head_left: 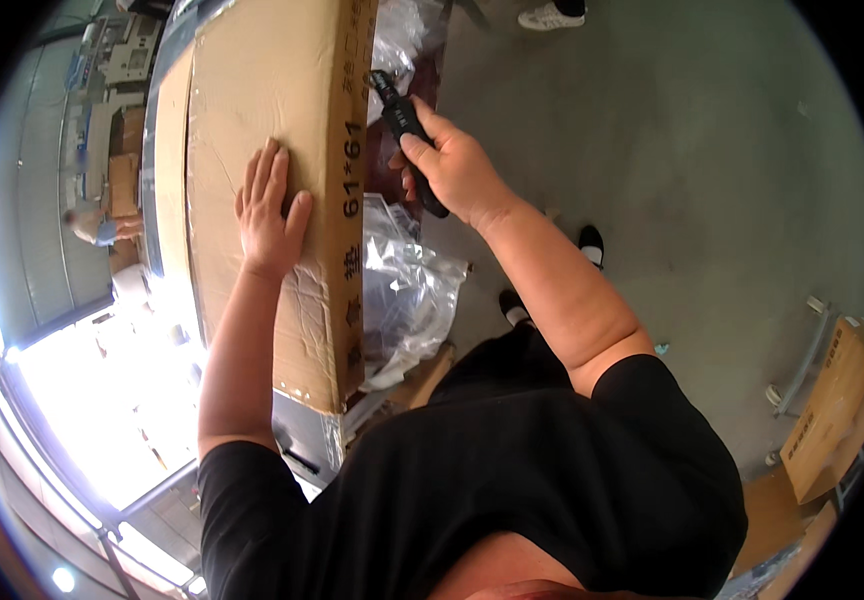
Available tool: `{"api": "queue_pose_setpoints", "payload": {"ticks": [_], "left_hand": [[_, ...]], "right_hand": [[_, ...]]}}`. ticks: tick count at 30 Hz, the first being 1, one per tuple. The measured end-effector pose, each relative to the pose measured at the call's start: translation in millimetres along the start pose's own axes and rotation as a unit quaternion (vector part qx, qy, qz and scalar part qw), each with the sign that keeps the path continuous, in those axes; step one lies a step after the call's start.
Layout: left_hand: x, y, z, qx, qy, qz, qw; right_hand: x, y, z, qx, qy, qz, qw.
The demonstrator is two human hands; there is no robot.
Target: The person picks up a utility knife from a cart, uses it to cut through tape on a large cardboard box on a workbench, and then uses their hands to peel away tape and open the box flaps.
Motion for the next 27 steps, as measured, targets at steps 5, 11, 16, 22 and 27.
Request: {"api": "queue_pose_setpoints", "payload": {"ticks": [5, 11, 16, 22, 27], "left_hand": [[-2, 5, 8, -0.006, 0.004, 0.000, 1.000], [-1, 9, 8, 0.021, 0.001, 0.027, 0.999], [-2, 5, 6, 0.024, 0.014, 0.020, 0.999], [-1, 6, 6, 0.007, 0.008, 0.008, 1.000], [-3, 6, 4, 0.005, 0.016, -0.001, 1.000]], "right_hand": [[46, -73, 27, -0.023, 0.014, 0.042, 0.999], [76, -123, 26, -0.040, 0.015, -0.003, 0.999], [85, -133, 26, -0.023, 0.071, 0.000, 0.997], [83, -141, 31, -0.009, 0.083, -0.017, 0.996], [95, -138, 37, 0.011, 0.157, -0.044, 0.987]]}}
Point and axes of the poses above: each hand's wrist, its own y-axis away from the middle knuckle, its own z-axis out of the back of the hand, x = y × z, the point moved 8 cm from there along -y, towards the middle knuckle, and after that the axes turned 3 degrees about z, right-handed, at the moved point
